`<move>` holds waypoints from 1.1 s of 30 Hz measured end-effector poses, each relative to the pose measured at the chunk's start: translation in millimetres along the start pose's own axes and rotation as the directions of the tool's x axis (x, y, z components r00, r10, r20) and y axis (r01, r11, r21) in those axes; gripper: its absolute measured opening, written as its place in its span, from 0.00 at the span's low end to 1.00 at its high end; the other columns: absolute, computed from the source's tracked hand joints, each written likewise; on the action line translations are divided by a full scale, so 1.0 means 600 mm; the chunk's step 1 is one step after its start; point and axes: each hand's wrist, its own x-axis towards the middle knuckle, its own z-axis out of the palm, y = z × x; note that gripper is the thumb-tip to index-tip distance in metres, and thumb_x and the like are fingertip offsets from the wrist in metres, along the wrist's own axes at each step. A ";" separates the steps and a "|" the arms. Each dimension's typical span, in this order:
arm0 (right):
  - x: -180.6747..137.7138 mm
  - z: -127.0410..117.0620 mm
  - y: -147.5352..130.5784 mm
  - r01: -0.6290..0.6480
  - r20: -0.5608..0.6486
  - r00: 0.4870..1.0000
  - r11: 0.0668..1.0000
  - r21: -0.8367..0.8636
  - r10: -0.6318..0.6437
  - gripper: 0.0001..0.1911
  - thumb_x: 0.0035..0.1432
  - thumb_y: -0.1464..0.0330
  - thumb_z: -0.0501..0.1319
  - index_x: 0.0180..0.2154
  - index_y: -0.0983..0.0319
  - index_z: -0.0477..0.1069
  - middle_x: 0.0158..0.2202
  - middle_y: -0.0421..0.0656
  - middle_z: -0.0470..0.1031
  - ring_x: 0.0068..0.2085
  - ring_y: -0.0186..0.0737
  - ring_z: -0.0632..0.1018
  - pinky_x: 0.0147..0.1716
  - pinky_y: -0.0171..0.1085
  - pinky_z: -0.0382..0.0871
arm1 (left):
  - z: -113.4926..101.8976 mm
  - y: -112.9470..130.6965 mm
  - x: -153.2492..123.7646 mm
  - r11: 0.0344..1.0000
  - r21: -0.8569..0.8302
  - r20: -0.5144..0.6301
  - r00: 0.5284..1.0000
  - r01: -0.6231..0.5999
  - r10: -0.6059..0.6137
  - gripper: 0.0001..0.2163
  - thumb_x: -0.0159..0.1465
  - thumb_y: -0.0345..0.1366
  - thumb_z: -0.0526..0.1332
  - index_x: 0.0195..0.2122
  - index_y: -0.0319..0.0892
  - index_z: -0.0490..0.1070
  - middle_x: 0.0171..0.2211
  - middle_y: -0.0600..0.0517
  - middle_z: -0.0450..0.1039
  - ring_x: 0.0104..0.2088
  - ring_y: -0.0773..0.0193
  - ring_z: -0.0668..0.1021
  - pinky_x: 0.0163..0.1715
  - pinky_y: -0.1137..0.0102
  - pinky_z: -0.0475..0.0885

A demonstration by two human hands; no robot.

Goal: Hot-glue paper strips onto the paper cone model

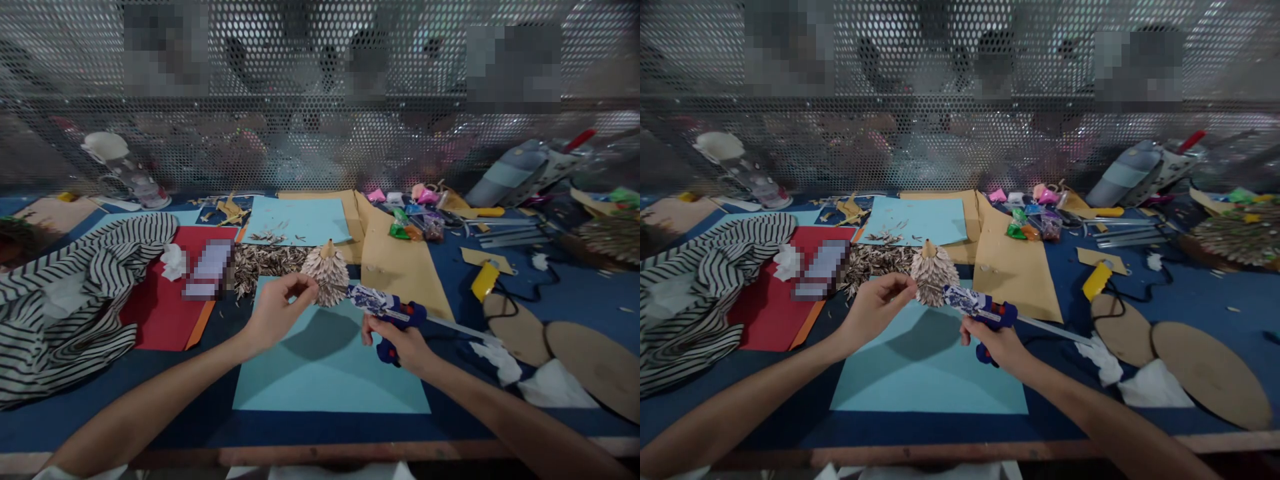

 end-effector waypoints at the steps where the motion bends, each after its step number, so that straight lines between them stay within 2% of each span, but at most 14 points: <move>1: 0.000 -0.001 0.001 -0.004 -0.002 1.000 1.000 -0.029 0.004 0.20 0.57 0.56 0.56 0.20 0.61 0.68 0.20 0.41 0.70 0.26 0.38 0.72 0.32 0.39 0.65 | -0.001 -0.001 -0.001 0.999 0.044 -0.009 0.999 -0.032 0.033 0.10 0.62 0.41 0.58 0.31 0.40 0.71 0.26 0.53 0.70 0.26 0.70 0.69 0.24 0.76 0.63; 7: 0.002 0.003 -0.012 -0.079 -0.019 0.997 0.992 -0.096 0.077 0.23 0.52 0.51 0.57 0.16 0.60 0.64 0.17 0.41 0.67 0.23 0.37 0.71 0.29 0.39 0.64 | -0.004 0.004 -0.005 0.976 0.180 -0.012 0.992 -0.123 0.127 0.08 0.62 0.39 0.58 0.32 0.41 0.72 0.29 0.51 0.73 0.29 0.67 0.73 0.27 0.74 0.66; 14: 0.001 0.010 -0.009 -0.052 -0.056 0.997 0.994 -0.100 0.046 0.23 0.52 0.52 0.57 0.16 0.59 0.60 0.16 0.39 0.62 0.21 0.35 0.67 0.26 0.38 0.61 | -0.001 0.015 -0.008 0.948 0.269 -0.007 0.984 -0.171 0.179 0.06 0.62 0.36 0.58 0.31 0.41 0.72 0.27 0.51 0.73 0.28 0.67 0.73 0.27 0.74 0.66; 33: 0.003 0.008 -0.006 -0.072 -0.035 0.997 0.994 -0.087 0.069 0.22 0.50 0.52 0.59 0.15 0.59 0.59 0.15 0.38 0.60 0.19 0.34 0.63 0.23 0.38 0.57 | 0.000 0.013 -0.009 0.940 0.282 -0.024 0.978 -0.192 0.207 0.06 0.62 0.37 0.58 0.31 0.42 0.72 0.26 0.52 0.73 0.27 0.68 0.72 0.27 0.73 0.65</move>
